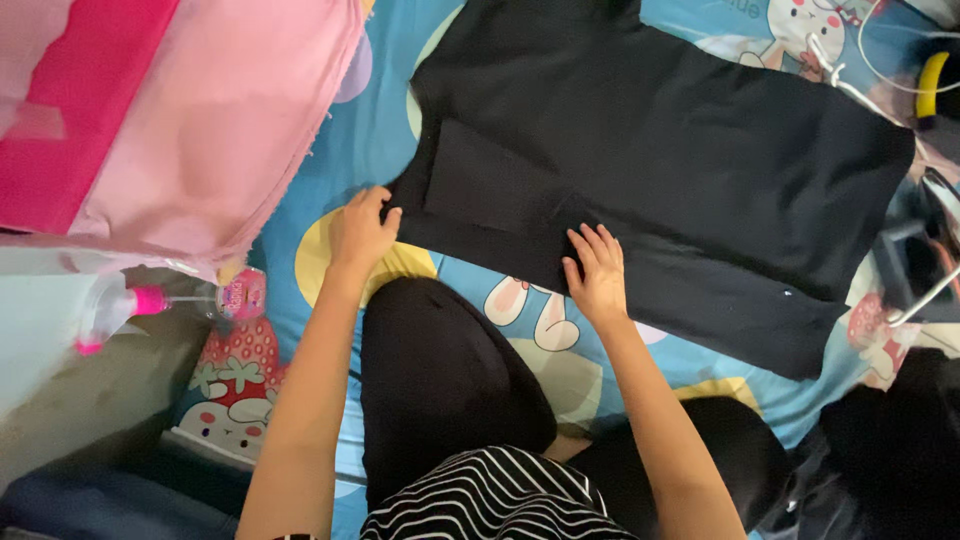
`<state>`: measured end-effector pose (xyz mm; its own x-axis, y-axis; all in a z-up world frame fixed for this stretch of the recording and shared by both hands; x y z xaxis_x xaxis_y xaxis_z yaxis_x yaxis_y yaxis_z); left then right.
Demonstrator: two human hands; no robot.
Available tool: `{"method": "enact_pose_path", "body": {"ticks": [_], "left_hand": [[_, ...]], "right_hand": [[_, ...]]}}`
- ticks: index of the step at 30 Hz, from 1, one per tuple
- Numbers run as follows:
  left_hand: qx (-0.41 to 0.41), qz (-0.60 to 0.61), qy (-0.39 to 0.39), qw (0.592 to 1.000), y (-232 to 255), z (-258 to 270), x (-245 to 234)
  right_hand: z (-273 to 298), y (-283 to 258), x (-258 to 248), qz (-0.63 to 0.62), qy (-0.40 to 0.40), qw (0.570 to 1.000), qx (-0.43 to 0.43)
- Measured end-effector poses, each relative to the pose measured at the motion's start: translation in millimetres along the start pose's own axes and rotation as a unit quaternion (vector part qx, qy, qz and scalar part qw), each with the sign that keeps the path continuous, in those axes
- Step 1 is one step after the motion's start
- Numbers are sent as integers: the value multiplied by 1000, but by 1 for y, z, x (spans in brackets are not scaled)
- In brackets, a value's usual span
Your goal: The person irons a black t-shirt on a bed. They smooth the fabric, use an iron to press the shirt, fold it, and place it on a nearby shelf.
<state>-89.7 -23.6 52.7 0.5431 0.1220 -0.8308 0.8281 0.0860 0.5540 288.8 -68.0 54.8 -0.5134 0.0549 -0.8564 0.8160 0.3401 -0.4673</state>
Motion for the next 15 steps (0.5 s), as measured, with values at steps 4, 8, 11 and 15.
{"method": "enact_pose_path", "body": {"ticks": [4, 8, 11, 15], "left_hand": [[-99, 11, -80, 992, -47, -2, 26], [-65, 38, -57, 996, -60, -4, 29], [-55, -39, -40, 997, -54, -2, 21], [-25, -50, 48, 997, -4, 2, -7]], "right_hand": [[5, 15, 13, 30, -41, 999, 5], [14, 37, 9, 95, -79, 992, 37], [27, 48, -6, 111, -81, 990, 39], [48, 70, -30, 98, -58, 991, 67]]}}
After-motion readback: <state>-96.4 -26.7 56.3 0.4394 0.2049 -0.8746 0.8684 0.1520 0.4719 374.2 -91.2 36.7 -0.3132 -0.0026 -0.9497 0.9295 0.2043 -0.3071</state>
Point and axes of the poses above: each hand's wrist, its own z-axis away from the middle knuckle, its own x-axis out of the palm, y = z × x, the point moved 10 cm from there along -z, towards the middle knuckle, and after that the axes turned 3 degrees about -x, right-handed, at the moved point
